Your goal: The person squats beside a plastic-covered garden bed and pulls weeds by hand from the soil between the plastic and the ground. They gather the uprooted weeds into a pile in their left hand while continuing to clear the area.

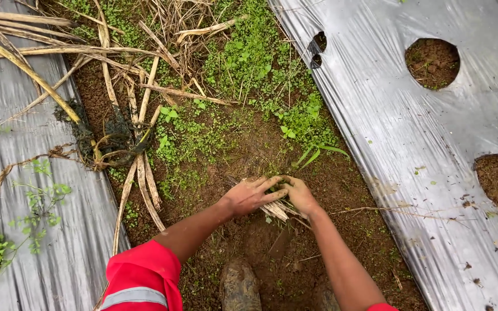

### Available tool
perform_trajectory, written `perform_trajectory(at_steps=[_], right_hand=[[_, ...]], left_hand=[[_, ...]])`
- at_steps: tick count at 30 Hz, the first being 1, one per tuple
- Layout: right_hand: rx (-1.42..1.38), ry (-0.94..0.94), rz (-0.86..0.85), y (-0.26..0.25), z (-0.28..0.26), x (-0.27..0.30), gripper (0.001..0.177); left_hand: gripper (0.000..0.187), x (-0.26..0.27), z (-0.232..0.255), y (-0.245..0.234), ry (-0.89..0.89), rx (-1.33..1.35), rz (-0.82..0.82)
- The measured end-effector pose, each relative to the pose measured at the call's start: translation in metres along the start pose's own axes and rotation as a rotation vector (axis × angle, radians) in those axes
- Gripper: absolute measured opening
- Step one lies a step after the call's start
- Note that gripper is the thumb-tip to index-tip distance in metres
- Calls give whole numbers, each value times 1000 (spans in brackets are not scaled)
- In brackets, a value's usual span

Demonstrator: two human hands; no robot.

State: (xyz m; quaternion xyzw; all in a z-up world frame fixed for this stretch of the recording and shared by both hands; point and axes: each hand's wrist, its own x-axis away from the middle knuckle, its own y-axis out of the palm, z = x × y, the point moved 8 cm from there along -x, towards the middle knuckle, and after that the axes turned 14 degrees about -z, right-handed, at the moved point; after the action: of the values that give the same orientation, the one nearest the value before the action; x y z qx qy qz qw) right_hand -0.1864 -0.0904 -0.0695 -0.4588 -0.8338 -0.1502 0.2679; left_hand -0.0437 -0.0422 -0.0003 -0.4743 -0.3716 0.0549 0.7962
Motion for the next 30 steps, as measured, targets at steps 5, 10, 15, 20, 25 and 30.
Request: perform_trajectory(at_steps=[5,10,15,20,25,30], right_hand=[[-175,-41,-98,12,-45,29,64],[203,-46,-123,-9,-61,29,64],[648,-53,436,-76,-49,16,42],[873,-31,261,-57,-33,-25,49],[938,-53,196,-41,-47,-50,29],[805,-205,301,-29,-112,-51,36]], left_hand=[[88,2,4,-20,-30,-14,-63],[92,-2,14,-30,-13,-151,-130],[94,-5,12,-40,-20,9,-182],[98,-20,9,-17,-9,30,-169],[86,-34,-2,20,-19,48,-109],[29,3,-32,-22,-127,-3,111]])
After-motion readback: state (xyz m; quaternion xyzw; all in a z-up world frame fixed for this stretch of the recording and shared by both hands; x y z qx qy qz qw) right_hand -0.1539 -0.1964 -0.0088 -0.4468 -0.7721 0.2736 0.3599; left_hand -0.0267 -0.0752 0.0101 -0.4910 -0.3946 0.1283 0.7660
